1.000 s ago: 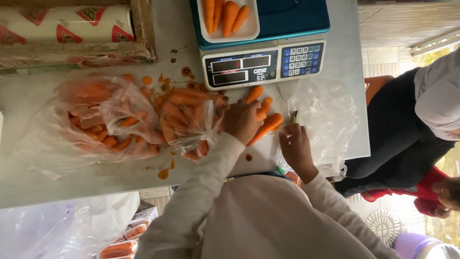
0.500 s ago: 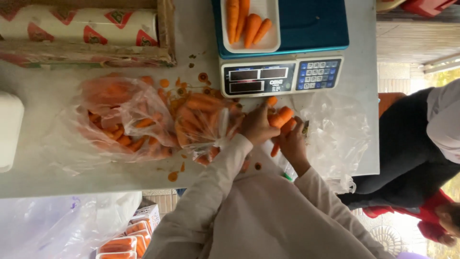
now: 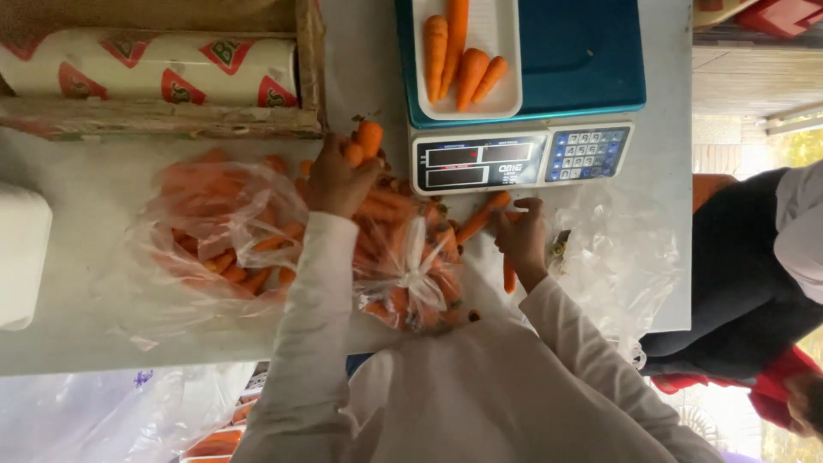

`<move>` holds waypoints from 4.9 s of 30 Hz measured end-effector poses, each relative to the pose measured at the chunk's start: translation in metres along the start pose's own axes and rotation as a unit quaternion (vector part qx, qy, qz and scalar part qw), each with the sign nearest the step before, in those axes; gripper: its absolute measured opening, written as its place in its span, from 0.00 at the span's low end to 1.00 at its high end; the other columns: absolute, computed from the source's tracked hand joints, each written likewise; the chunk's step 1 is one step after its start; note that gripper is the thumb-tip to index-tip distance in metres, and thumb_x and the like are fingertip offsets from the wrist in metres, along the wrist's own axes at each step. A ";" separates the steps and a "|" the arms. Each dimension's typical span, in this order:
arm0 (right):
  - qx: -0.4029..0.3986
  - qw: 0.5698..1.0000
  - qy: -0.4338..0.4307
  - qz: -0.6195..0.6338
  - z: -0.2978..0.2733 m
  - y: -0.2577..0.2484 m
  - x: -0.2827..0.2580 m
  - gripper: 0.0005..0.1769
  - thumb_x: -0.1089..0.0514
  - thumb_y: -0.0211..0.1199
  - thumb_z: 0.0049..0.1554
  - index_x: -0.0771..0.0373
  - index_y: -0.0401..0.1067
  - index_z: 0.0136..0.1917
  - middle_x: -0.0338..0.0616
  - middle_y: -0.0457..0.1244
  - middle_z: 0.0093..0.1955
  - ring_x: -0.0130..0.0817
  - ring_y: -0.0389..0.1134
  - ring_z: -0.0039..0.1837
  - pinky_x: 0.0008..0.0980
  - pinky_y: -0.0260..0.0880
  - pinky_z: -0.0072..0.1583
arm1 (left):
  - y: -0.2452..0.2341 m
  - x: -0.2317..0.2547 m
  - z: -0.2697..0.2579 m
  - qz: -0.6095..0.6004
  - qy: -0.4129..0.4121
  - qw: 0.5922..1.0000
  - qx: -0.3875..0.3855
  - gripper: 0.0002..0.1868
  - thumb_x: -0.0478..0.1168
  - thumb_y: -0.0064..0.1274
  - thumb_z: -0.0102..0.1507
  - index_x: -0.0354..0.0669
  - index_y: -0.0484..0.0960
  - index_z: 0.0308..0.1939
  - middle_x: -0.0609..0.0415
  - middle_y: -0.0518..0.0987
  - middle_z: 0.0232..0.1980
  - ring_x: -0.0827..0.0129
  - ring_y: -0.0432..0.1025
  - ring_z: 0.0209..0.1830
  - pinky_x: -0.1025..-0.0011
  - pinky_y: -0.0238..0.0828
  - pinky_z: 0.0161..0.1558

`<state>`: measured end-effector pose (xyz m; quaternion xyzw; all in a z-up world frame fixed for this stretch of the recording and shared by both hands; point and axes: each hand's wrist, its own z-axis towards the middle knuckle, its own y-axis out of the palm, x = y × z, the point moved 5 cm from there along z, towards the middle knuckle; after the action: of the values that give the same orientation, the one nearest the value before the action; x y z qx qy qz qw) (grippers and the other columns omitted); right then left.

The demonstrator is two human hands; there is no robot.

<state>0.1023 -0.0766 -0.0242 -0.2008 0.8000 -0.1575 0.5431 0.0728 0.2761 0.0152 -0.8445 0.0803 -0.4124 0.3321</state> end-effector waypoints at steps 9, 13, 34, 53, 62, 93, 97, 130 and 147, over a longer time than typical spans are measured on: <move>-0.057 0.996 0.055 0.044 0.003 0.001 -0.002 0.27 0.58 0.63 0.57 0.73 0.58 0.64 0.61 0.67 0.47 0.37 0.67 0.26 0.31 0.69 0.26 | 0.041 -0.003 0.026 0.215 0.087 0.969 0.085 0.40 0.58 0.69 0.52 0.47 0.70 0.61 0.40 0.70 0.59 0.41 0.68 0.61 0.44 0.73 0.51; -0.055 0.997 0.040 0.046 -0.015 -0.027 -0.045 0.26 0.59 0.61 0.59 0.71 0.58 0.66 0.57 0.66 0.45 0.35 0.65 0.26 0.31 0.66 0.25 | 0.016 0.056 -0.053 0.193 0.109 0.968 0.117 0.45 0.53 0.71 0.54 0.41 0.66 0.68 0.35 0.65 0.66 0.36 0.59 0.68 0.38 0.65 0.58; -0.223 0.867 0.059 0.442 0.032 -0.039 -0.152 0.23 0.71 0.46 0.53 0.60 0.63 0.61 0.58 0.65 0.50 0.43 0.65 0.46 0.37 0.70 0.44 | 0.076 0.239 0.010 0.213 0.319 0.907 0.176 0.05 0.36 0.60 0.61 0.39 0.81 0.39 0.42 0.73 0.48 0.51 0.79 0.37 0.59 0.80 0.35; -0.126 0.868 0.011 0.480 0.076 -0.030 -0.210 0.19 0.71 0.45 0.53 0.61 0.66 0.56 0.58 0.64 0.44 0.44 0.66 0.43 0.39 0.71 0.45 | 0.110 0.246 0.033 0.355 0.282 0.890 0.040 0.07 0.44 0.55 0.64 0.51 0.85 0.42 0.47 0.76 0.47 0.51 0.73 0.43 0.59 0.74 0.42; -0.105 0.877 -0.005 0.469 0.080 -0.037 -0.214 0.23 0.70 0.48 0.50 0.59 0.65 0.59 0.56 0.64 0.46 0.42 0.65 0.42 0.38 0.67 0.43 | -0.004 0.197 0.022 0.101 0.370 0.914 0.130 0.09 0.43 0.61 0.51 0.42 0.81 0.24 0.41 0.78 0.27 0.45 0.73 0.27 0.51 0.69 0.26; 0.022 0.931 -0.254 -0.260 0.223 0.020 -0.243 0.12 0.56 0.68 0.58 0.57 0.68 0.51 0.48 0.68 0.48 0.44 0.70 0.44 0.36 0.72 0.42 | 0.040 0.233 0.113 0.241 0.152 0.950 0.131 0.20 0.65 0.63 0.56 0.64 0.84 0.46 0.50 0.73 0.56 0.52 0.65 0.59 0.55 0.67 0.50; 0.008 0.945 -0.199 -0.259 0.214 0.020 -0.248 0.12 0.54 0.67 0.60 0.56 0.68 0.54 0.47 0.67 0.52 0.43 0.70 0.49 0.33 0.75 0.47 | 0.042 0.226 0.119 0.247 0.173 0.942 0.148 0.21 0.64 0.60 0.58 0.63 0.83 0.48 0.49 0.73 0.55 0.49 0.65 0.58 0.55 0.69 0.46; 0.025 0.941 -0.142 -0.305 0.178 0.039 -0.245 0.26 0.56 0.66 0.51 0.59 0.56 0.58 0.54 0.62 0.56 0.58 0.68 0.54 0.51 0.70 0.52 | 0.018 0.189 0.097 0.040 0.148 0.987 0.050 0.23 0.57 0.64 0.54 0.48 0.79 0.44 0.53 0.84 0.45 0.51 0.79 0.45 0.54 0.75 0.43; 0.033 0.923 -0.234 -0.303 0.179 0.034 -0.244 0.32 0.58 0.63 0.60 0.54 0.56 0.75 0.62 0.57 0.64 0.69 0.69 0.53 0.57 0.72 0.54 | 0.043 0.222 0.107 0.148 0.220 0.956 0.130 0.17 0.43 0.66 0.59 0.40 0.76 0.44 0.46 0.85 0.38 0.48 0.82 0.39 0.55 0.79 0.35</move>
<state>0.3442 0.0668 0.0926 -0.4470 0.5449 -0.2894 0.6476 0.3029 0.2052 0.0840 -0.6614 0.2210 -0.5408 0.4705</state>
